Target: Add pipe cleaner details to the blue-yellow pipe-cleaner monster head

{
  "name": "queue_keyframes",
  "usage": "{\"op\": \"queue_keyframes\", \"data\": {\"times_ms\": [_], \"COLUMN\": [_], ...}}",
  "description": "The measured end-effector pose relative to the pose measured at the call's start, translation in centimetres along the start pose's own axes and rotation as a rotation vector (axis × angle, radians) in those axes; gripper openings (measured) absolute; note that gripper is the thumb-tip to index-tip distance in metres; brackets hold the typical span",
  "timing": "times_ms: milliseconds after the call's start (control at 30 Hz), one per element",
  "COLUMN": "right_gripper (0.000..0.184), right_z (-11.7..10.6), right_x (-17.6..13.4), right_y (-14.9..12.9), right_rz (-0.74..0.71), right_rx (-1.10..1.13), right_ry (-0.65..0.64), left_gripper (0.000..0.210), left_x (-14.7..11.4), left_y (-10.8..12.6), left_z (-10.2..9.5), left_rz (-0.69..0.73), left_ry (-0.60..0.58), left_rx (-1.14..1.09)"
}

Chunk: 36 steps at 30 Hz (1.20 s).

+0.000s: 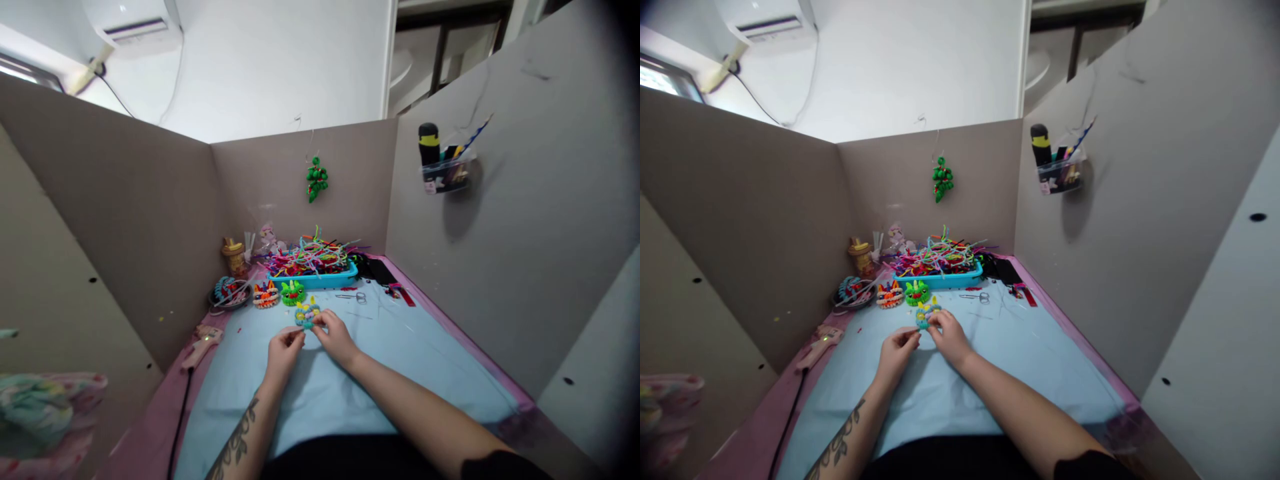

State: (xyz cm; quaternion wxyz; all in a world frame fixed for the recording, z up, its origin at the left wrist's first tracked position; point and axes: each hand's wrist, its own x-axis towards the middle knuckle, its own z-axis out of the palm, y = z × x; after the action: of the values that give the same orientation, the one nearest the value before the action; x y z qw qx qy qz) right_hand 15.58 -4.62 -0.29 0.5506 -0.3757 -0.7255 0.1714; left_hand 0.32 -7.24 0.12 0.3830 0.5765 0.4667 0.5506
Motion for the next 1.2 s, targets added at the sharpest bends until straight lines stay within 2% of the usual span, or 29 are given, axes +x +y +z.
{"op": "queue_keyframes", "data": {"times_ms": [233,367,533,667,767,833,1033,1200], "right_gripper": [0.006,0.004,0.016,0.008,0.028,0.035,0.014,0.011], "right_z": [-0.2,-0.2,-0.2,-0.3,-0.5,-0.7,-1.1,-0.8], "right_x": [-0.3,-0.3,-0.3,-0.4,-0.5,-0.4,-0.1,0.0], "right_y": [-0.1,-0.3,-0.8,-0.5,-0.4,-0.6,-1.0,-0.2], "right_rz": [-0.102,-0.221,-0.374,-0.348,-0.301,-0.267,-0.238,-0.224], "right_rx": [-0.201,-0.376,-0.554,-0.453,-0.342,-0.297,-0.263,-0.22], "right_ry": [-0.042,-0.046,-0.04,-0.067,-0.087,-0.098,-0.172,-0.165], "left_gripper": [0.035,0.039,0.04,0.036,0.036,0.035,0.031,0.028], "left_x": [0.1,0.4,0.4,0.4,0.3,0.2,0.0,0.0], "left_y": [0.7,0.3,0.5,0.5,0.4,0.5,0.1,-0.5], "left_z": [-0.1,0.0,0.2,0.1,0.0,0.0,0.0,0.0], "left_rz": [-0.069,-0.115,-0.132,-0.093,-0.064,-0.048,0.049,0.029], "left_ry": [0.053,0.056,0.048,0.029,0.035,0.048,0.04,0.018], "left_rx": [0.066,0.028,-0.053,-0.068,-0.033,0.017,0.089,0.074]}}
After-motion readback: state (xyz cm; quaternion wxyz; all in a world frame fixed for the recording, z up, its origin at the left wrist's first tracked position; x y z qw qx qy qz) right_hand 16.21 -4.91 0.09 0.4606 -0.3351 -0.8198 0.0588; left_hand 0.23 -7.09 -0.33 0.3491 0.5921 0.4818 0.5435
